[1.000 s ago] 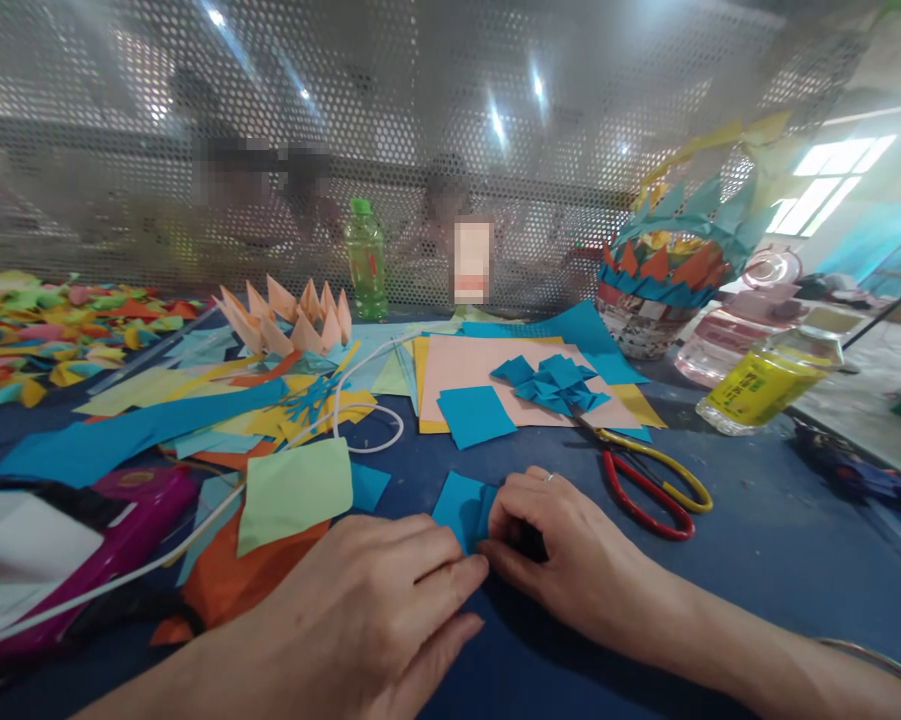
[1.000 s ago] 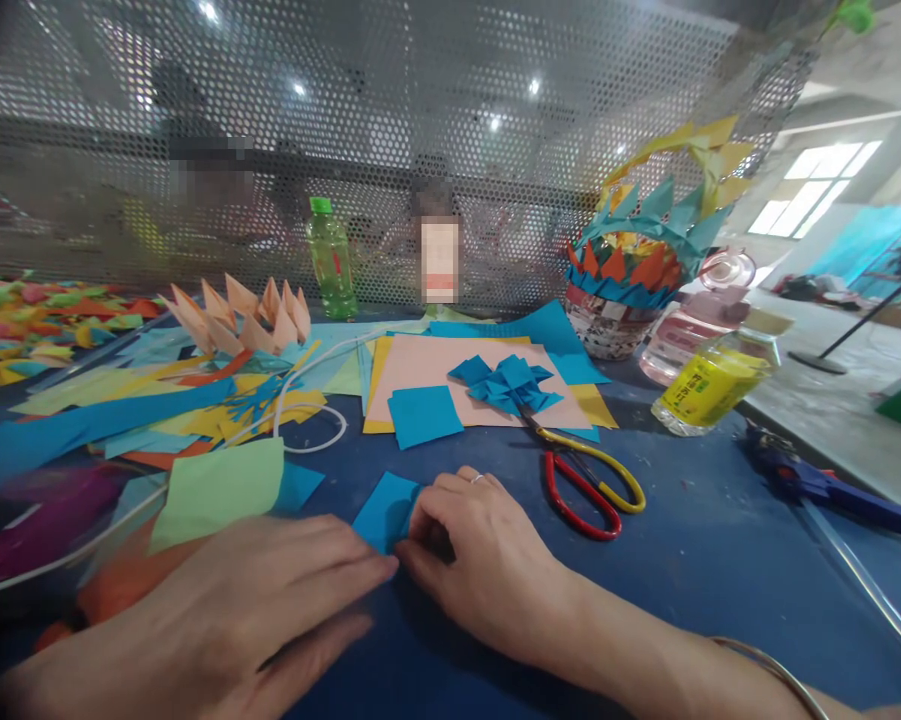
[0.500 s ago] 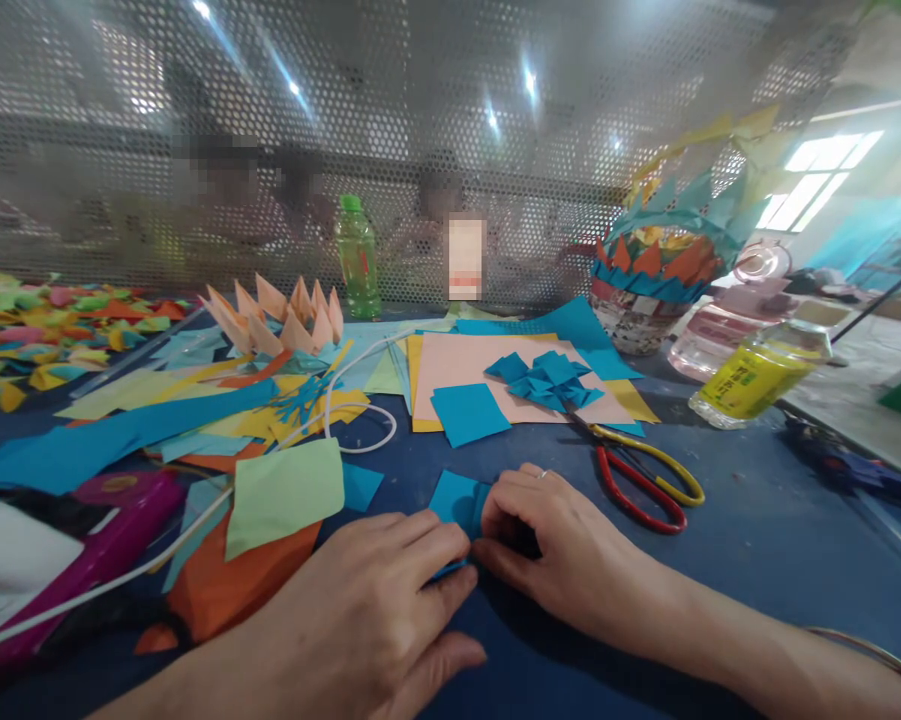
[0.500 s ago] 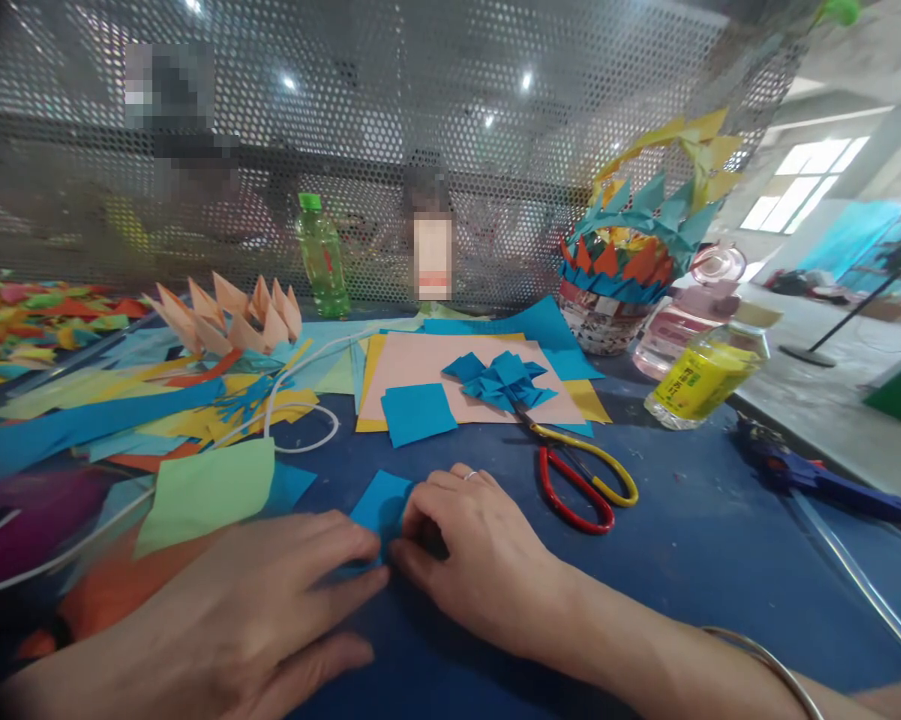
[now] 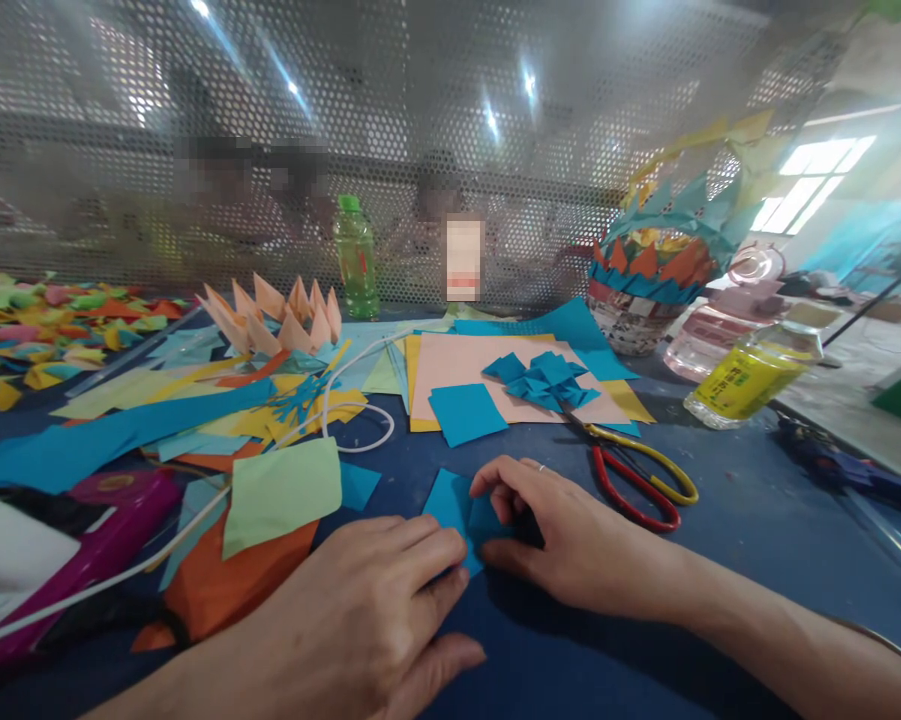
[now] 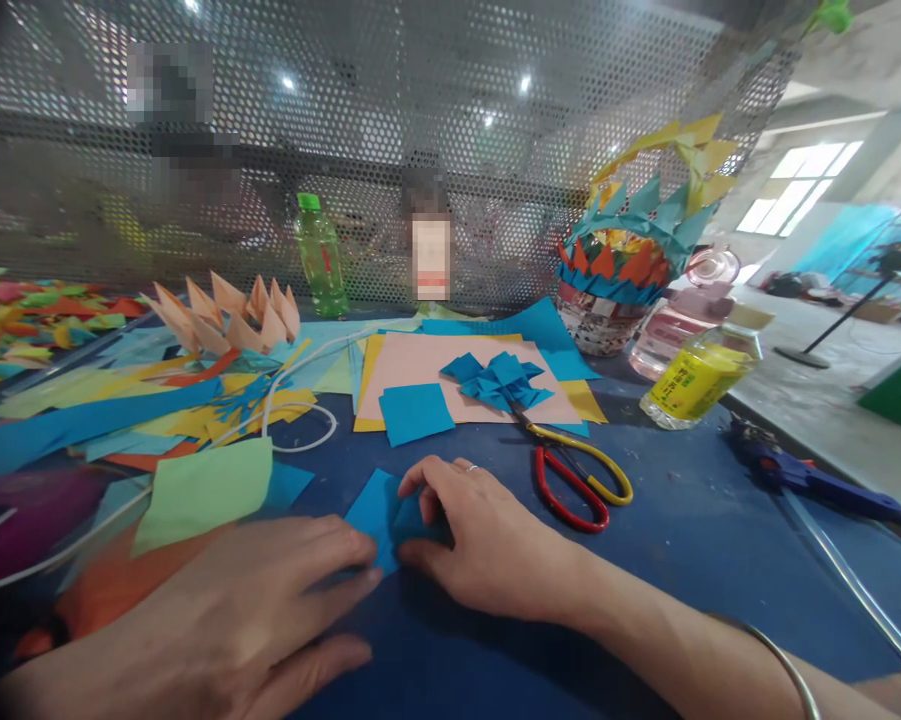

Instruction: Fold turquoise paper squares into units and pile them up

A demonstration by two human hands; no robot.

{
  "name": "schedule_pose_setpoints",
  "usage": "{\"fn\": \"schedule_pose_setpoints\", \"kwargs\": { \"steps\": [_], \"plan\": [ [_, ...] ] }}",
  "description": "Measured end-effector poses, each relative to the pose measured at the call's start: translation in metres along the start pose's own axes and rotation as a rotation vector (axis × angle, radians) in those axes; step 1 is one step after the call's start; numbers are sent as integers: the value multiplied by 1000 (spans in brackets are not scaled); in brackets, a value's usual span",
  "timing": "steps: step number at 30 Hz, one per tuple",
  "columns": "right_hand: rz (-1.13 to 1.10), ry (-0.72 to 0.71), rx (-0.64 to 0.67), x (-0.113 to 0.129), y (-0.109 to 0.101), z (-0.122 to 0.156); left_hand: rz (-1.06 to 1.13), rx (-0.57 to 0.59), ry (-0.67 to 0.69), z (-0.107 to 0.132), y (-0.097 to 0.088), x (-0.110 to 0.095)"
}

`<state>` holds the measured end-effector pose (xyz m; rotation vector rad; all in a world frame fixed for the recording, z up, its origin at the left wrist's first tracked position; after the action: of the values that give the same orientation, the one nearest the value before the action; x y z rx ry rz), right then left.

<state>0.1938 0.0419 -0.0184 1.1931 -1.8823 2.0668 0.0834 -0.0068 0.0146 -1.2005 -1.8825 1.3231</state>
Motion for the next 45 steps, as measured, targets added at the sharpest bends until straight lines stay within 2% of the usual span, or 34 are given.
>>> {"fn": "schedule_pose_setpoints", "kwargs": {
  "steps": [5, 10, 15, 18, 22, 26, 28, 32, 37, 41, 45],
  "plan": [
    [2, 53, -50, -1, 1, 1, 9, 15, -23, 1, 3, 1],
    [-132, 86, 19, -10, 1, 0, 24, 8, 2, 3, 0, -2],
    [-180, 51, 62, -13, 0, -3, 91, 13, -4, 2, -4, -1],
    [-184, 25, 73, -14, 1, -3, 170, 36, -23, 3, -3, 6],
    [-180, 21, 78, -16, 2, -2, 206, 28, -69, 4, -9, 27],
    [-165, 17, 77, -15, 1, -2, 218, 163, -107, 3, 2, 46],
    [-162, 10, 68, -13, 0, -2, 266, 181, -94, 2, 7, 48],
    [-142, -1, 13, -9, -1, 0, 348, 119, -66, -1, 7, 46],
    [-58, -159, -64, 8, -2, 3, 432, 114, -84, -2, 3, 42],
    [28, -369, 0, 27, 2, 9, 462, 65, -122, -1, 3, 45],
    [19, -476, 40, 33, -2, 13, 495, 49, -170, 1, 13, 48]
  ]
}}
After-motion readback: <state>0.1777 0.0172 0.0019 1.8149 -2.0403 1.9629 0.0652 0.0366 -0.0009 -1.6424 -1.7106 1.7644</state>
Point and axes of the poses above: each hand's wrist, its own z-axis away from the middle knuckle, its own y-axis out of the palm, x = y × z, the point moved 8 cm from there along -z, towards the middle knuckle, and after that the axes turned 2 degrees about -x, right-handed, at the moved point
